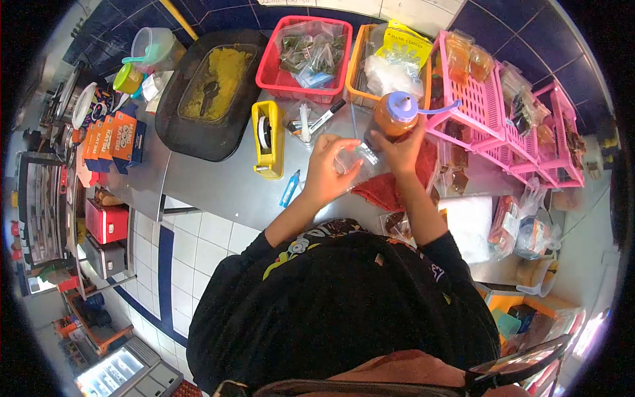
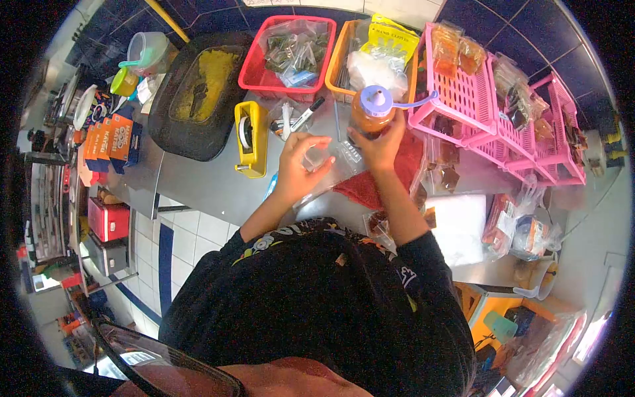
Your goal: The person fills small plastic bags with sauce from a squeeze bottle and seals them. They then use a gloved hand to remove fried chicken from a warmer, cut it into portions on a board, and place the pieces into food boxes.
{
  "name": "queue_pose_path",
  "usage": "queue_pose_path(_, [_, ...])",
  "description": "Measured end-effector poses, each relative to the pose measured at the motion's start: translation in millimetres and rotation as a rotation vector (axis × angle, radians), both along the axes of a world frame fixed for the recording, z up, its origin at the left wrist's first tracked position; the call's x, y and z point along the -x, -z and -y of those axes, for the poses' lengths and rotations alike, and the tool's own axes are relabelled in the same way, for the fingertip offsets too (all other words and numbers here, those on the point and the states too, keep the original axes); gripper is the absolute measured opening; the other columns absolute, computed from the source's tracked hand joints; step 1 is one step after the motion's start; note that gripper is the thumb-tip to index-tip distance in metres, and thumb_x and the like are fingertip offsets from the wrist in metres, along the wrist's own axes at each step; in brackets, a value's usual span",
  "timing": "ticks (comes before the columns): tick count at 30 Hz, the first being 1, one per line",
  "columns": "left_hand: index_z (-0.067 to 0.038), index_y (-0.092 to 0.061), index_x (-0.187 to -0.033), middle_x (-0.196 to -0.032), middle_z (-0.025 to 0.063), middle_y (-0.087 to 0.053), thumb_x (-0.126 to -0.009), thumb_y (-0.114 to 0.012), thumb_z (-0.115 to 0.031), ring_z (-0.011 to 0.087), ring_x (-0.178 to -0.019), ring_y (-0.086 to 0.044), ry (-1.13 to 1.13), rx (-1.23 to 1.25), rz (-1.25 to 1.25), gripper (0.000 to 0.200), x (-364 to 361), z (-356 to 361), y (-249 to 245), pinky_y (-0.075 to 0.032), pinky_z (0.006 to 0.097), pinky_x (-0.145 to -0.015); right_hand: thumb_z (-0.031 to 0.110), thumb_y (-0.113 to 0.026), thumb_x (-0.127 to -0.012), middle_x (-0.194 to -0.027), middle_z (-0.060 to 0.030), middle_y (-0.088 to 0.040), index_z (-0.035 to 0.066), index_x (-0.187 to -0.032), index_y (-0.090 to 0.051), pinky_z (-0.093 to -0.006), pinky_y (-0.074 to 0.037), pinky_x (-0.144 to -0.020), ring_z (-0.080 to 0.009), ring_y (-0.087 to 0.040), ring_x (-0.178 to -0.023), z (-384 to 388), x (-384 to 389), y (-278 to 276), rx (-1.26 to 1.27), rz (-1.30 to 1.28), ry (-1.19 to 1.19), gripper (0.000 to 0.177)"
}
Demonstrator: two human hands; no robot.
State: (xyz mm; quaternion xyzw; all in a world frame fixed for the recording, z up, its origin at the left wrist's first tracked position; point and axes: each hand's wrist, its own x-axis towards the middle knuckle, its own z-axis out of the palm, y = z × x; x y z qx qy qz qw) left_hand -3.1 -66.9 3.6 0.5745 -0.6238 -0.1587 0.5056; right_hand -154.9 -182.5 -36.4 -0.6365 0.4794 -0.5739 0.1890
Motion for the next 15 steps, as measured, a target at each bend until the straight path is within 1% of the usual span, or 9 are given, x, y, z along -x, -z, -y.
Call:
queue_pose_path(2, [-0.007, -0.063, -0.108, -0.103, 0.0080, -0.058, -0.072, -0.075, -0.004, 0.0196, -0.091, -0.063, 0.045, -0.035, -0.101, 0.038, -6, 2, 1, -0.049, 0.0308, -0.082, 0.015, -0.087, -0.054, -0.101, -0.0097, -0.056, 0.006, -0.120, -0.041, -0.0367, -0.045, -0.088, -0.0249, -0.055, -0.097, 14, -2, 11, -0.185, 0.050, -0.184, 0.081])
queue_pose_path(3, [-0.007, -0.063, -0.109, -0.104, 0.0077, -0.058, -0.072, -0.075, -0.003, 0.0185, -0.092, -0.063, 0.039, -0.047, -0.135, 0.039, -9, 3, 0, -0.049, 0.0301, -0.082, 0.016, -0.087, -0.055, -0.109, -0.0136, -0.056, 0.006, -0.120, -0.044, -0.0386, -0.043, -0.092, -0.0280, -0.054, -0.103, 14, -5, 1, -0.215, 0.065, -0.208, 0.079])
queue_pose_path(5, [-0.006, -0.062, -0.111, -0.105, 0.0071, -0.058, -0.072, -0.075, -0.003, 0.0164, -0.094, -0.063, 0.022, -0.073, -0.201, 0.041, -15, 1, -1, -0.050, 0.0289, -0.083, 0.016, -0.087, -0.054, -0.111, -0.0154, -0.056, 0.006, -0.119, -0.047, -0.0400, -0.043, -0.093, -0.0313, -0.054, -0.104, 11, -10, -1, -0.036, -0.073, -0.201, 0.076])
queue_pose_path(7, [-0.009, -0.063, -0.112, -0.100, 0.0077, -0.061, -0.069, -0.077, -0.006, 0.0167, -0.088, -0.063, -0.033, -0.059, -0.229, 0.045, -25, 0, 2, -0.049, 0.0293, -0.074, 0.017, -0.087, -0.054, -0.112, -0.0172, -0.054, 0.005, -0.117, -0.053, -0.0431, -0.043, -0.091, -0.0362, -0.052, -0.104, 11, -12, -9, 0.220, -0.234, -0.227, 0.072])
queue_pose_path(8, [-0.010, -0.063, -0.112, -0.097, 0.0080, -0.063, -0.068, -0.077, -0.008, 0.0168, -0.085, -0.063, -0.059, -0.057, -0.244, 0.046, -28, -2, 4, -0.049, 0.0296, -0.069, 0.017, -0.087, -0.054, -0.112, -0.0171, -0.054, 0.005, -0.118, -0.053, -0.0431, -0.043, -0.092, -0.0360, -0.052, -0.104, 10, -12, -13, 0.235, -0.252, -0.241, 0.074])
queue_pose_path(10, [-0.008, -0.063, -0.112, -0.098, 0.0086, -0.063, -0.068, -0.077, -0.007, 0.0162, -0.087, -0.064, -0.038, -0.132, -0.284, 0.047, -36, -7, -1, -0.049, 0.0289, -0.071, 0.018, -0.087, -0.053, -0.112, -0.0169, -0.053, 0.005, -0.121, -0.053, -0.0431, -0.042, -0.093, -0.0356, -0.052, -0.105, 3, -10, -30, 0.261, -0.287, -0.259, 0.077])
queue_pose_path(11, [-0.007, -0.063, -0.112, -0.099, 0.0090, -0.064, -0.068, -0.077, -0.006, 0.0159, -0.087, -0.064, -0.022, -0.168, -0.303, 0.047, -38, -9, -5, -0.049, 0.0286, -0.072, 0.014, -0.082, -0.056, -0.114, -0.0153, -0.053, 0.006, -0.121, -0.055, -0.0432, -0.041, -0.097, -0.0341, -0.051, -0.108, -4, -7, -41, 0.225, -0.318, -0.258, 0.070])
queue_pose_path(14, [-0.003, -0.063, -0.110, -0.099, 0.0103, -0.065, -0.067, -0.078, -0.007, 0.0165, -0.090, -0.065, 0.015, -0.165, -0.404, 0.045, -37, -13, -15, -0.050, 0.0286, -0.075, 0.010, -0.075, -0.060, -0.116, -0.0124, -0.052, 0.009, -0.119, -0.058, -0.0445, -0.039, -0.100, -0.0314, -0.050, -0.112, -3, 1, -62, 0.472, -0.539, -0.312, 0.062])
queue_pose_path(15, [-0.002, -0.063, -0.110, -0.098, 0.0108, -0.065, -0.067, -0.078, -0.008, 0.0169, -0.091, -0.066, 0.021, -0.181, -0.372, 0.046, -36, -14, -20, -0.050, 0.0291, -0.076, 0.008, -0.068, -0.065, -0.117, -0.0095, -0.052, 0.012, -0.119, -0.059, -0.0468, -0.037, -0.101, -0.0286, -0.049, -0.115, -6, 3, -68, 0.507, -0.568, -0.308, 0.056])
